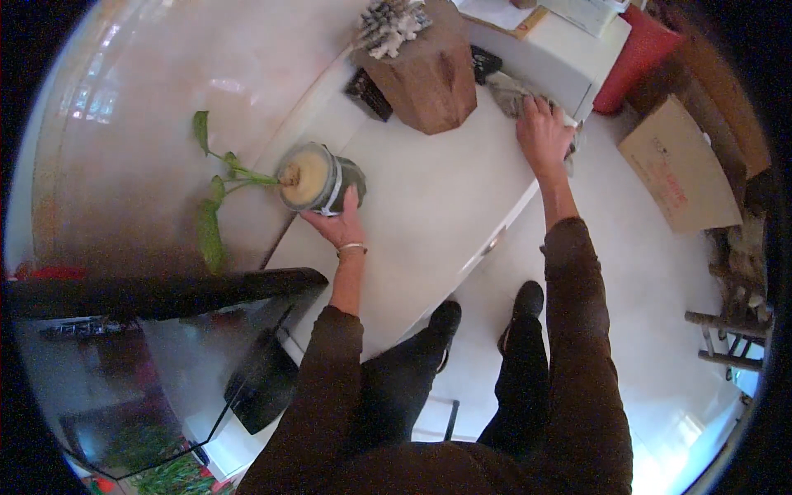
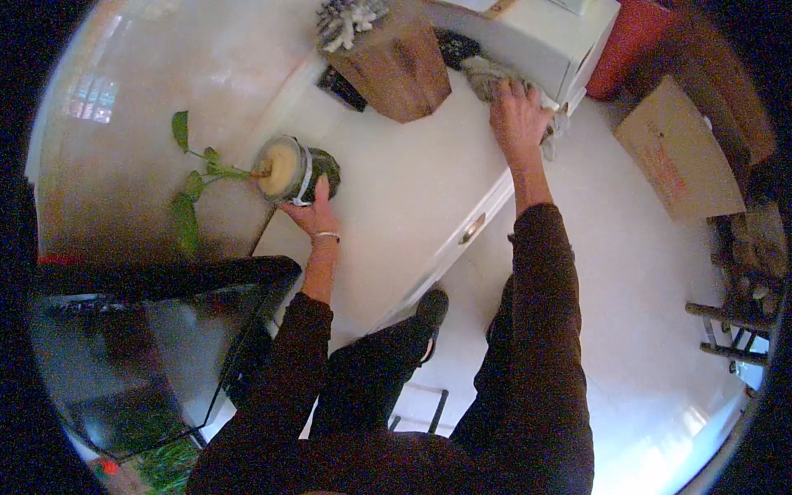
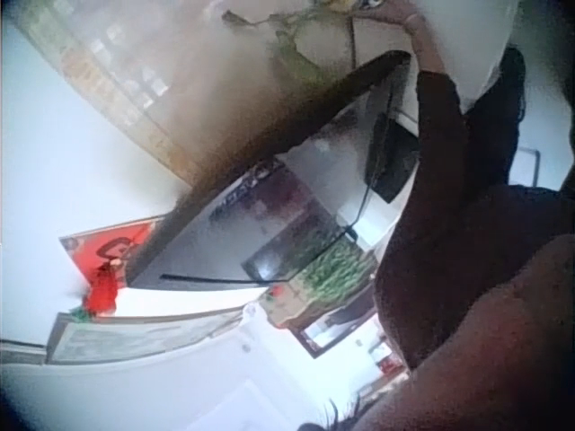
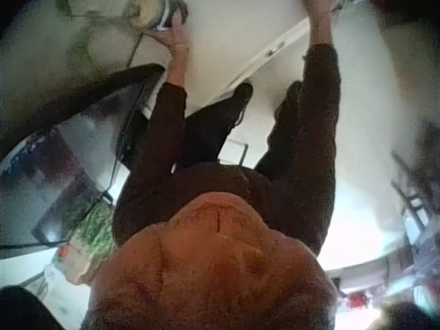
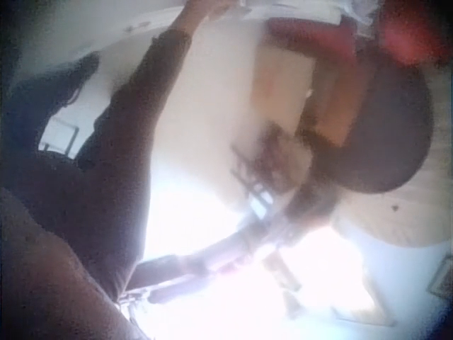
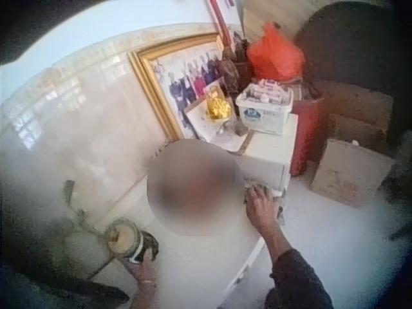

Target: The person wipes a white cabinet surface using a cloth, moving a potted plant and a stone ornament to reach the surface. They rinse the cloth in a bucket of water before wiping the television screen and then cleaning around other small objects on the cabinet top.

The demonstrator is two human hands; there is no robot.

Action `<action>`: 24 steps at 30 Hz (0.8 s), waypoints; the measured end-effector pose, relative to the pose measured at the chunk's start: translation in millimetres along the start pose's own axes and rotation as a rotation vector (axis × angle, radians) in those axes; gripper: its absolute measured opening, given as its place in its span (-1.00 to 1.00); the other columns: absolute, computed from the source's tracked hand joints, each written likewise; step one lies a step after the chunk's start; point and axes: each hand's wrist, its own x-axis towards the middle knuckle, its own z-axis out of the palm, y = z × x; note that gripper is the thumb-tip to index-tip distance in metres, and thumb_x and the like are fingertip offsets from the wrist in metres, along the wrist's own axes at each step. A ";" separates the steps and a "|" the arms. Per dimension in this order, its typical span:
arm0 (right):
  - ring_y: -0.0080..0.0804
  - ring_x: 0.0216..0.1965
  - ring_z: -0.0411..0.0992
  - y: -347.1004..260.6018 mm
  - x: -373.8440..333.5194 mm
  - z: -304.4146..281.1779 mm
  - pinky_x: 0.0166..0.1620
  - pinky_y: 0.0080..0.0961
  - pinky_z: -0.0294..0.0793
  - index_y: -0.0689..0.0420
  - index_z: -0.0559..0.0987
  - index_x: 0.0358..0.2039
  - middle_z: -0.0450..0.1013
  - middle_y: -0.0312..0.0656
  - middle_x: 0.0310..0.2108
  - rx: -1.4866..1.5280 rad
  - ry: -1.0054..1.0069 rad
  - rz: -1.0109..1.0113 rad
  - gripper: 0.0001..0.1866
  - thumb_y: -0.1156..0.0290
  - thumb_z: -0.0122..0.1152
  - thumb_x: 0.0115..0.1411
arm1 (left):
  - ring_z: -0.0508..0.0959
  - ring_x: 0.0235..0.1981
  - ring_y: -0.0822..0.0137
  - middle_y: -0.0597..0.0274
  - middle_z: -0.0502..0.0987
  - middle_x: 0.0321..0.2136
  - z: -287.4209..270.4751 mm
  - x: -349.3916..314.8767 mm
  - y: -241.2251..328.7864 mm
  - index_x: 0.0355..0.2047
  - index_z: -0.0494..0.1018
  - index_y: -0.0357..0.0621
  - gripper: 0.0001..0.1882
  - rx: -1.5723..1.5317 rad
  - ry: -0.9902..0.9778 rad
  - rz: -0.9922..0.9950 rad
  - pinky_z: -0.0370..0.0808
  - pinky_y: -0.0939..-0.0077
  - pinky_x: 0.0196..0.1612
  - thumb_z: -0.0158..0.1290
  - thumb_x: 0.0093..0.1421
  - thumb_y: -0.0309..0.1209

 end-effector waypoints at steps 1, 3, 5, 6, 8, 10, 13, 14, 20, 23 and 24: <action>-0.30 -0.10 0.31 1.4 1.4 0.1 -0.31 0.00 0.34 -0.05 0.45 -0.24 0.42 -0.37 -0.25 -0.007 0.009 -0.008 -0.75 0.32 0.05 0.00 | 0.34 -0.05 0.20 -0.01 0.23 -0.02 -1.6 1.9 -2.6 0.10 -0.09 -0.32 -0.13 0.071 0.028 0.033 0.38 0.33 -0.02 0.22 -0.14 -0.54; -0.28 -0.09 0.29 4.5 4.1 1.2 -0.31 0.05 0.34 -0.05 0.44 -0.20 0.42 -0.35 -0.24 0.009 -0.054 -0.009 -0.72 0.30 0.04 0.01 | 0.35 -0.07 0.18 -0.02 0.23 -0.02 -2.9 1.9 -7.0 0.09 -0.09 -0.32 -0.14 0.025 0.019 0.035 0.39 0.30 -0.02 0.22 -0.13 -0.53; -0.26 -0.13 0.32 12.4 11.3 4.7 -0.31 0.05 0.35 -0.04 0.44 -0.21 0.42 -0.33 -0.25 0.027 -0.063 -0.039 -0.71 0.29 0.06 0.00 | 0.35 -0.08 0.17 -0.04 0.23 -0.03 3.2 0.1 1.8 0.07 -0.06 -0.33 -0.17 0.026 0.016 -0.003 0.40 0.29 -0.03 0.22 -0.12 -0.50; -0.25 -0.18 0.35 13.2 14.5 11.9 -0.34 0.01 0.37 -0.03 0.44 -0.22 0.42 -0.30 -0.27 0.033 -0.001 -0.048 -0.69 0.27 0.08 -0.03 | 0.35 -0.08 0.17 -0.04 0.23 -0.03 -2.4 0.1 3.8 0.07 -0.05 -0.33 -0.18 0.081 0.036 0.017 0.40 0.30 -0.03 0.22 -0.12 -0.50; -0.22 -0.20 0.37 26.0 18.7 17.3 -0.36 -0.04 0.39 -0.05 0.43 -0.21 0.42 -0.30 -0.26 -0.024 -0.043 -0.032 -0.71 0.26 0.06 -0.01 | 0.35 -0.08 0.18 -0.03 0.24 -0.02 5.1 -13.7 15.7 0.06 -0.04 -0.32 -0.19 0.017 0.023 -0.039 0.39 0.33 -0.03 0.22 -0.11 -0.49; -0.16 -0.23 0.39 26.9 32.9 14.0 -0.38 -0.09 0.41 -0.05 0.41 -0.21 0.43 -0.27 -0.26 -0.021 -0.052 -0.042 -0.72 0.25 0.03 0.02 | 0.35 -0.08 0.18 -0.03 0.24 -0.02 0.4 -3.5 13.6 0.06 -0.04 -0.32 -0.20 0.029 0.018 0.003 0.38 0.33 -0.02 0.21 -0.11 -0.50; -0.15 -0.26 0.40 31.8 40.4 17.3 -0.41 -0.11 0.43 -0.04 0.41 -0.22 0.43 -0.24 -0.28 -0.041 -0.062 -0.076 -0.73 0.25 0.02 0.02 | 0.34 -0.07 0.19 -0.02 0.23 -0.01 8.5 0.0 16.3 0.07 -0.04 -0.30 -0.20 -0.006 0.004 0.028 0.36 0.32 0.00 0.21 -0.11 -0.50; -0.15 -0.26 0.40 39.8 38.7 23.0 -0.41 -0.11 0.43 -0.04 0.41 -0.22 0.43 -0.24 -0.28 -0.061 -0.077 -0.076 -0.73 0.25 0.02 0.02 | 0.34 -0.06 0.19 -0.02 0.23 -0.01 17.9 -7.4 23.2 0.07 -0.04 -0.30 -0.19 -0.052 -0.004 -0.025 0.36 0.32 0.00 0.22 -0.12 -0.50; -0.13 -0.32 0.41 39.3 38.8 29.3 -0.44 -0.15 0.45 -0.02 0.41 -0.25 0.45 -0.21 -0.35 -0.054 -0.085 -0.040 -0.71 0.20 0.06 -0.01 | 0.35 -0.08 0.16 -0.09 0.23 -0.04 8.7 0.5 9.1 0.01 -0.04 -0.35 -0.21 0.175 0.015 0.122 0.42 0.27 -0.03 0.22 -0.14 -0.54; -0.11 -0.30 0.39 33.7 13.9 18.1 -0.42 -0.16 0.45 -0.02 0.41 -0.28 0.44 -0.23 -0.33 -0.143 -0.039 0.043 -0.72 0.21 0.09 -0.03 | 0.37 -0.10 0.14 -0.09 0.24 -0.05 12.7 -6.3 10.8 0.00 -0.06 -0.34 -0.21 -0.068 -0.015 -0.013 0.46 0.27 -0.07 0.21 -0.15 -0.59; -0.12 -0.26 0.35 30.8 6.2 14.5 -0.41 -0.12 0.44 0.00 0.43 -0.30 0.41 -0.23 -0.30 -0.077 0.016 0.055 -0.73 0.23 0.11 -0.05 | 0.38 -0.11 0.14 -0.09 0.23 -0.05 14.4 -2.6 9.5 0.01 -0.07 -0.32 -0.20 -0.092 -0.023 0.019 0.47 0.26 -0.08 0.20 -0.15 -0.61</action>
